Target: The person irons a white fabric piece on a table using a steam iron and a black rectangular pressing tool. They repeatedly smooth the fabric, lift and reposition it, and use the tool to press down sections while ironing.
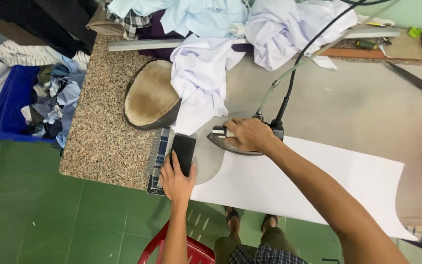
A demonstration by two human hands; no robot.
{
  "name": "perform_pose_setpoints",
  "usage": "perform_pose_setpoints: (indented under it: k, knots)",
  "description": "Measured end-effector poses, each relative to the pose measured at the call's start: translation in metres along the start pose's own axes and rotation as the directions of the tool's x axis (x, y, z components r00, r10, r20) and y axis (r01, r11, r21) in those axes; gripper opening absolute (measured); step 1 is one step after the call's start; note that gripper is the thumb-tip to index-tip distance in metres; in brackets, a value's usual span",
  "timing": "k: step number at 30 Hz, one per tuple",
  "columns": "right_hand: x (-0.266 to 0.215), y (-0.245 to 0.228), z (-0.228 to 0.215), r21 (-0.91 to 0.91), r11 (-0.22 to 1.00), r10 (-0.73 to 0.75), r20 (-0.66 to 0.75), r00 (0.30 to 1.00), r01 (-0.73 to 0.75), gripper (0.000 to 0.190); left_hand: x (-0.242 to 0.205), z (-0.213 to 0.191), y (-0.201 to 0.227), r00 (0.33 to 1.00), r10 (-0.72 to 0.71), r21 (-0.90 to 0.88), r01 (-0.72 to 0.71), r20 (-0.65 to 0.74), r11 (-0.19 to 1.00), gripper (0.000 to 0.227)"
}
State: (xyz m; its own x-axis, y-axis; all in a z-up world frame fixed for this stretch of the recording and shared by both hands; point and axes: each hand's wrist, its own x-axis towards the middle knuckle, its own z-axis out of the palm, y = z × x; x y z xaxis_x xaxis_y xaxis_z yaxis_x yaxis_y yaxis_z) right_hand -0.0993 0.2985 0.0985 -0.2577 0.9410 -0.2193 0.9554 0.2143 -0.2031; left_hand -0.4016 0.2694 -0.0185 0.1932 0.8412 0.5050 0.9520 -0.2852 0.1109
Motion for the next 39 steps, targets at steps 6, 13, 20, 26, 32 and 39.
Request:
perform_pose_setpoints:
  k: [6,13,20,26,32,39]
  knots:
    - [-0.041,-0.015,0.01,0.314,0.846,0.421,0.101,0.901,-0.431,0.037,0.005,0.004,0.002,0.996,0.083,-0.002,-0.083,-0.03,0.997,0.08]
    - [-0.13,-0.028,0.047,0.483,0.681,0.583,0.098,0.807,-0.551,0.042,-0.006,0.008,-0.005,0.976,0.147,-0.113,-0.129,0.162,0.985,0.076]
    - [-0.206,-0.008,0.058,0.505,0.573,0.711,0.084,0.698,-0.645,0.029,-0.036,-0.007,0.101,0.871,0.422,-0.42,-0.295,0.251,0.858,0.079]
    - [-0.258,0.024,0.072,0.462,0.547,0.759,0.078,0.647,-0.698,0.031,-0.05,-0.003,0.15,0.815,0.521,-0.396,-0.405,0.251,0.824,0.075]
    - [-0.303,0.055,0.052,0.423,0.464,0.792,0.195,0.579,-0.778,0.038,-0.052,-0.004,0.153,0.864,0.46,-0.384,-0.361,0.207,0.85,0.077]
    - [-0.332,0.095,0.089,0.35,0.481,0.831,0.111,0.546,-0.804,0.041,-0.052,-0.004,0.153,0.859,0.43,-0.358,-0.323,0.276,0.876,0.081]
